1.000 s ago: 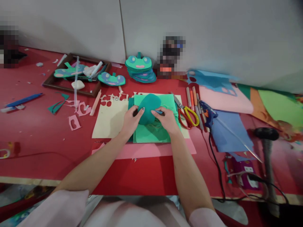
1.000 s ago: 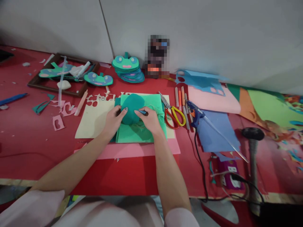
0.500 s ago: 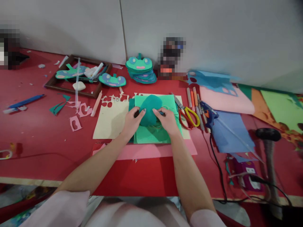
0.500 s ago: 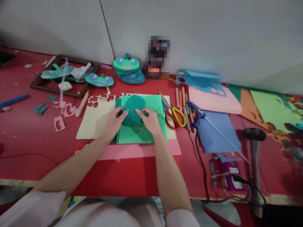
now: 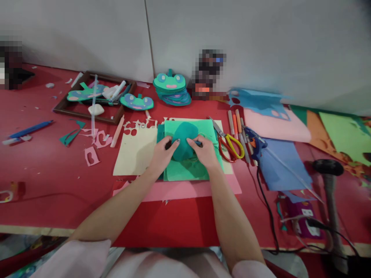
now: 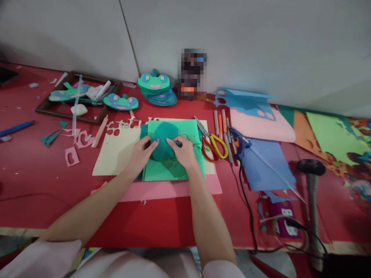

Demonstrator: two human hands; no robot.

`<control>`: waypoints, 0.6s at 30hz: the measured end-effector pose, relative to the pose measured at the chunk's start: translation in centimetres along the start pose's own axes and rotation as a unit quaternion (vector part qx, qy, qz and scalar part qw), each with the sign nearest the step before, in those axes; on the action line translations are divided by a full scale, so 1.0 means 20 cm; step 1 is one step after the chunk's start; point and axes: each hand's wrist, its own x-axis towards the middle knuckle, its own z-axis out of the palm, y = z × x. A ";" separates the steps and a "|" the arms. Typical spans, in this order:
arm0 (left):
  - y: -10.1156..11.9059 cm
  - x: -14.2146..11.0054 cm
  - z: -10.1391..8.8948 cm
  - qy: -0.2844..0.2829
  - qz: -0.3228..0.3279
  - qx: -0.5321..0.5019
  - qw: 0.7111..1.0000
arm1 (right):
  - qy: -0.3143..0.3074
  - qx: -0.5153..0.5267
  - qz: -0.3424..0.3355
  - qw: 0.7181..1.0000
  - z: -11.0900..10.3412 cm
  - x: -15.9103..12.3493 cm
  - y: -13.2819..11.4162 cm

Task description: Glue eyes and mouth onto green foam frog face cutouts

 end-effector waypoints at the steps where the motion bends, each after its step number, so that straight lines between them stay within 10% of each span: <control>1: 0.00 0.00 0.00 -0.002 -0.001 -0.002 1.000 | -0.004 0.004 0.007 1.000 0.00 0.00 0.00; 18: 0.00 0.01 -0.02 -0.048 -0.042 0.005 0.998 | -0.051 0.021 0.057 0.997 -0.03 0.00 0.05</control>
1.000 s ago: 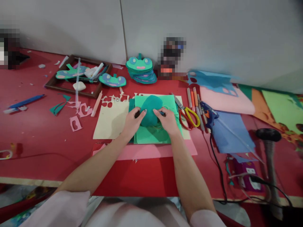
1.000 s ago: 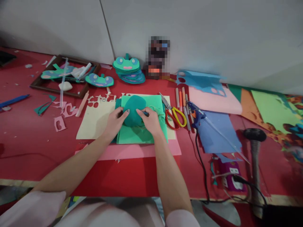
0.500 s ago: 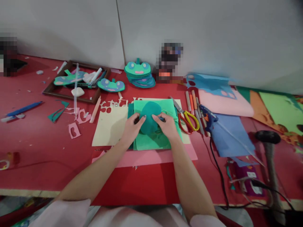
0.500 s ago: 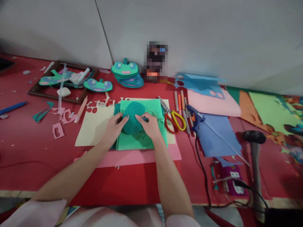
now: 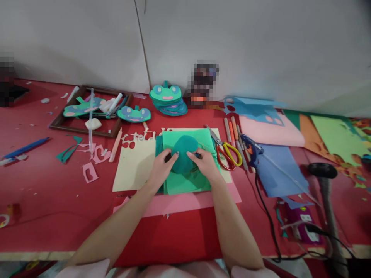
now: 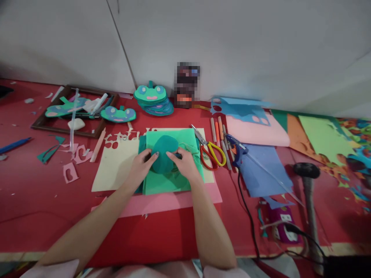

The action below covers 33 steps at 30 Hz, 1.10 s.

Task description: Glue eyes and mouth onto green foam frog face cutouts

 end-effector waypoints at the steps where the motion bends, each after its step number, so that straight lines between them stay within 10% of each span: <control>1: 0.00 0.00 0.00 0.000 0.001 0.004 1.000 | 0.001 -0.005 -0.005 1.000 0.00 0.00 0.00; 33: -0.02 0.03 0.05 0.023 0.070 -0.017 0.997 | -0.019 -0.111 -0.065 0.991 0.01 0.02 0.00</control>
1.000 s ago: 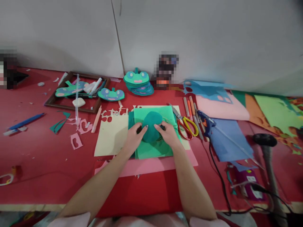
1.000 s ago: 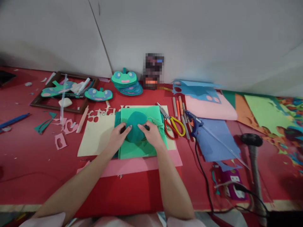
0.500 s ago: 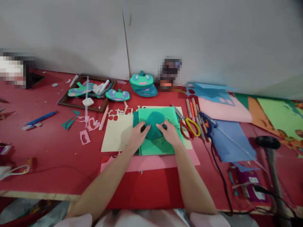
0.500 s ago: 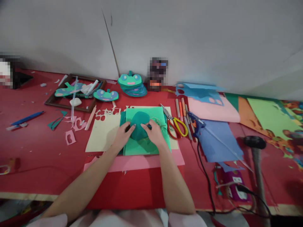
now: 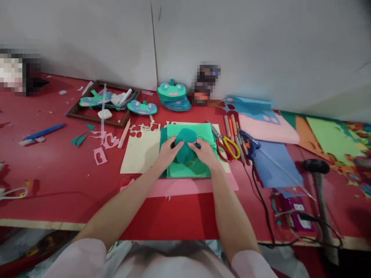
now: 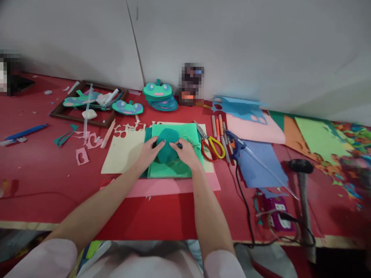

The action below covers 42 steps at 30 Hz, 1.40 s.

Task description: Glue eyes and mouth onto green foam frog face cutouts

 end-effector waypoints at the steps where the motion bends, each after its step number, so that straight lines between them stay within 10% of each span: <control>1: 0.00 0.00 0.00 0.005 -0.001 -0.002 1.000 | -0.003 0.000 -0.005 1.000 0.00 0.00 0.00; 13: -0.05 0.03 -0.02 0.052 -0.005 -0.048 0.997 | -0.038 0.165 0.004 0.986 0.01 0.02 0.04; 42: -0.11 0.07 0.00 0.026 0.014 -0.066 0.997 | -0.013 0.171 0.017 0.985 0.01 0.01 0.04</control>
